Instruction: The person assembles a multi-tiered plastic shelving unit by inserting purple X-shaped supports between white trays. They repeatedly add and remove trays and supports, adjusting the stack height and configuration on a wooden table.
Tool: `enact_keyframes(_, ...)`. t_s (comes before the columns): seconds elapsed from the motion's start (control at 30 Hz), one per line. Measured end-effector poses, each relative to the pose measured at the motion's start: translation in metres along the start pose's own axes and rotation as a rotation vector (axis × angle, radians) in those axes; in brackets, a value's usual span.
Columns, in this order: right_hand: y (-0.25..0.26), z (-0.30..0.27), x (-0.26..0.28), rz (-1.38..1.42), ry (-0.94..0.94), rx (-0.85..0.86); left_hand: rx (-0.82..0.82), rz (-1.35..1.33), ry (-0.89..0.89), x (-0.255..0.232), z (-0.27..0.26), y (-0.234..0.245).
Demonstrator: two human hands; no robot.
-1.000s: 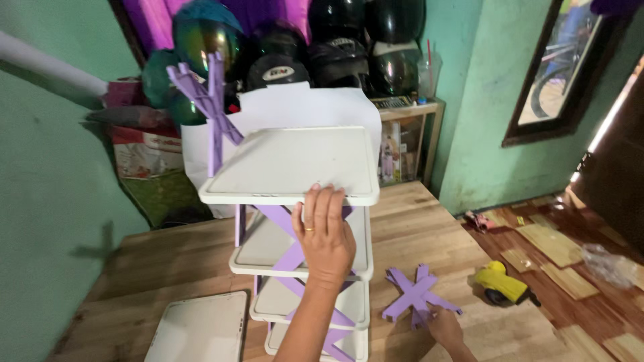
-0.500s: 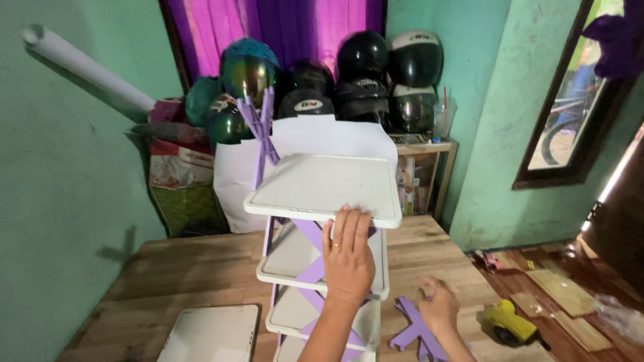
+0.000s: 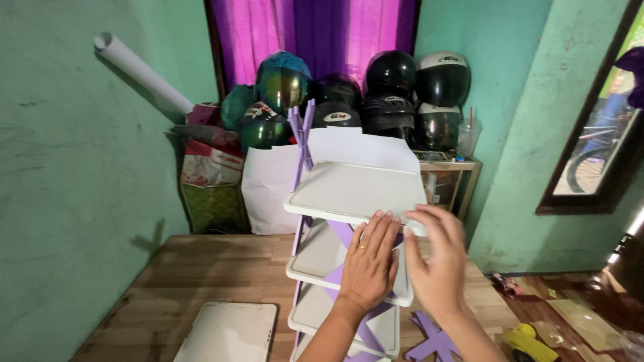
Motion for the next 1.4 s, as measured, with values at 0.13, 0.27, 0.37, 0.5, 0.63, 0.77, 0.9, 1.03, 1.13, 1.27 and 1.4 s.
enact_keyframes(0.13, -0.041, 0.007, 0.002, -0.075, 0.026, 0.192, -0.253, 0.065, 0.081, 0.035, -0.009, 0.033)
enact_keyframes(0.27, -0.064, 0.001, 0.004, -0.205, 0.059, 0.277, -0.337, 0.383, 0.211, 0.082, -0.014, 0.086)
enact_keyframes(0.37, -0.071, -0.004, 0.002, -0.265, 0.061, 0.281, -0.291, 0.419, 0.363, 0.114, -0.013, 0.114)
enact_keyframes(0.5, -0.077, -0.007, -0.005, -0.292, 0.072, 0.267, -0.169, 0.414, 0.267, 0.129, -0.004, 0.121)
enact_keyframes(0.63, -0.081, -0.007, -0.015, -0.223, 0.102, 0.222, -0.124, 0.395, 0.144, 0.124, 0.001, 0.119)
enact_keyframes(0.77, -0.084, -0.009, -0.041, -0.167, 0.182, 0.247, -0.130, 0.402, 0.015, 0.112, 0.004, 0.119)
enact_keyframes(0.9, -0.080, -0.002, -0.075, -0.102, 0.216, 0.296, -0.045, 0.480, -0.131, 0.083, 0.005, 0.112)
enact_keyframes(1.03, -0.060, 0.008, -0.104, -0.342, 0.057, 0.216, -0.032, 0.482, -0.245, 0.037, 0.005, 0.105)
enact_keyframes(1.13, -0.052, 0.003, -0.129, -0.352, -0.175, 0.207, -0.010, 0.457, -0.325, 0.000, 0.008, 0.095)
enact_keyframes(1.27, -0.081, 0.001, -0.169, -0.117, -0.342, 0.256, 0.043, 0.455, -0.333, -0.036, 0.016, 0.072)
enact_keyframes(1.4, -0.094, 0.006, -0.181, 0.102, -0.181, 0.237, 0.094, 0.464, -0.339, -0.063, 0.022, 0.046)
Point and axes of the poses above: each hand's wrist, its own z-axis towards the middle knuckle, its own y-axis out of the back of the hand, x = y × z, the point moved 7 cm from there along z, towards the middle knuckle, and after that the axes turned 2 degrees about -y, right-handed, at the moved point
